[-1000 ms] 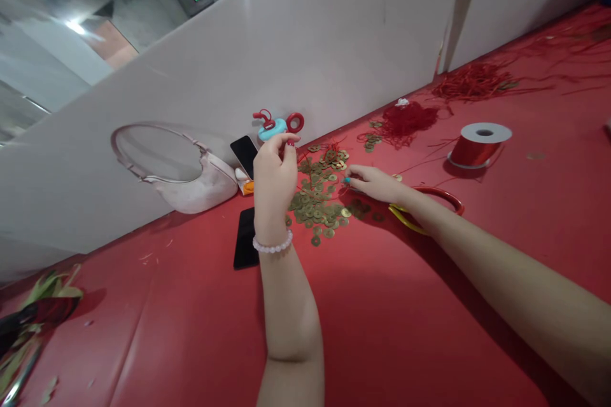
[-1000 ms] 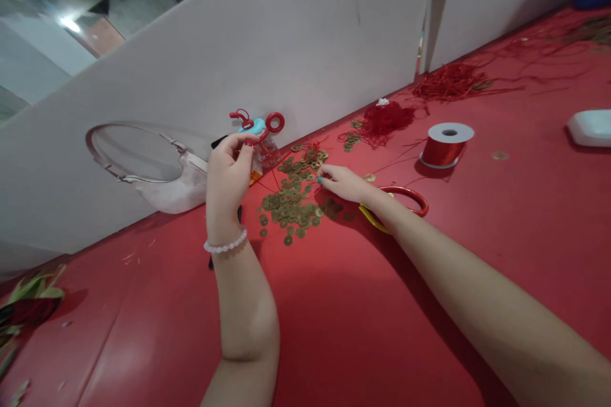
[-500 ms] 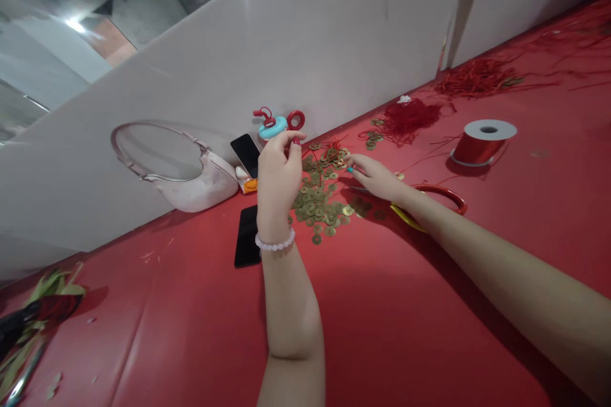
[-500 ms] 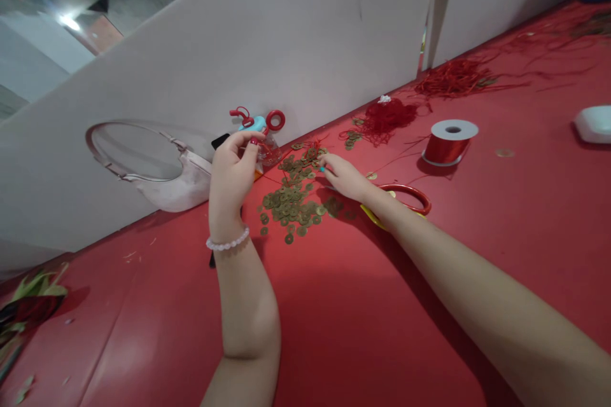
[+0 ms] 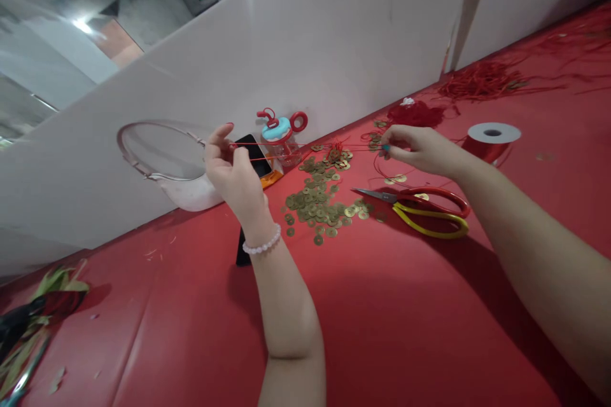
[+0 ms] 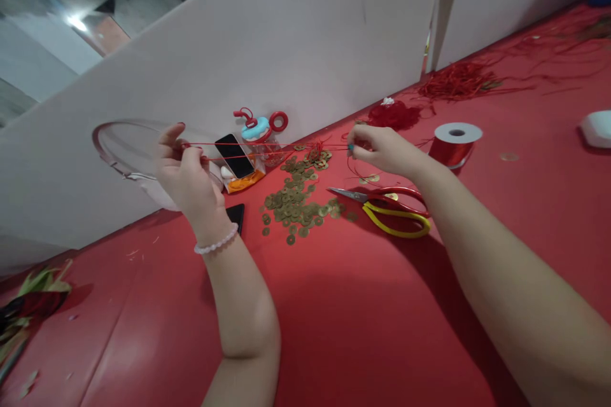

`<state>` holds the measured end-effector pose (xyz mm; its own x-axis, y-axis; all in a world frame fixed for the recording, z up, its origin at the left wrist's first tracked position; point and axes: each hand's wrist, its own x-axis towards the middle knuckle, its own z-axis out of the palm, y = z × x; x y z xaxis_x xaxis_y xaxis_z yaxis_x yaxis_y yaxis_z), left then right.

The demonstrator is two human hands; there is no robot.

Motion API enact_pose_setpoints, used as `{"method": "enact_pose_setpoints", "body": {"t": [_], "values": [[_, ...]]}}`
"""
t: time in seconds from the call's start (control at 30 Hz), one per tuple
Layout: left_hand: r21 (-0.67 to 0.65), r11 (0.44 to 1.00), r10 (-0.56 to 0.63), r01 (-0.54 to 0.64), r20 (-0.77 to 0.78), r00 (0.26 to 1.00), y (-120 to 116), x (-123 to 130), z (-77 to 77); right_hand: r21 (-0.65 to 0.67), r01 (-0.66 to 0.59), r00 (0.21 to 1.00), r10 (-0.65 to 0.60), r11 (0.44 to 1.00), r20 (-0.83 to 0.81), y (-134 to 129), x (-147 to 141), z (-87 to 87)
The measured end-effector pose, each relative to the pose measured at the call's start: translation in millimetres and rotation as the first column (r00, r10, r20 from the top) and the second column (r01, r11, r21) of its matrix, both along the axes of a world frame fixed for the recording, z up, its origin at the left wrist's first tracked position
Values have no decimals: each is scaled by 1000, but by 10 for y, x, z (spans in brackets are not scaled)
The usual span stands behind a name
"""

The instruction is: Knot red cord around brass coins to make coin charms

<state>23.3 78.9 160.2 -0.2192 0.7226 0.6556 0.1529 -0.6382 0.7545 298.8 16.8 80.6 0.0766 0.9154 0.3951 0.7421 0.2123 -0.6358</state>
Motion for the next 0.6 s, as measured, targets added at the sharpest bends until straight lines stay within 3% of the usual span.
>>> {"method": "enact_pose_setpoints", "body": {"t": [0.07, 0.17, 0.37, 0.5, 0.6], "values": [[72, 992, 99, -103, 48, 994, 24, 4, -10, -45, 9, 997, -6, 999, 71, -35, 9, 60], [166, 972, 174, -169, -17, 985, 29, 29, -13, -94, 10, 992, 2, 995, 128, -80, 28, 139], [229, 915, 337, -331, 15, 941, 24, 14, -16, -61, 0, 987, 10, 998, 160, -173, 156, 231], [208, 908, 364, -364, 40, 931, 51, -28, -40, -100, -19, 985, 36, 995, 169, -217, 215, 277], [117, 940, 299, -319, 162, 940, 97, -44, -70, -88, -27, 994, 36, 996, 100, -245, 228, 308]]}}
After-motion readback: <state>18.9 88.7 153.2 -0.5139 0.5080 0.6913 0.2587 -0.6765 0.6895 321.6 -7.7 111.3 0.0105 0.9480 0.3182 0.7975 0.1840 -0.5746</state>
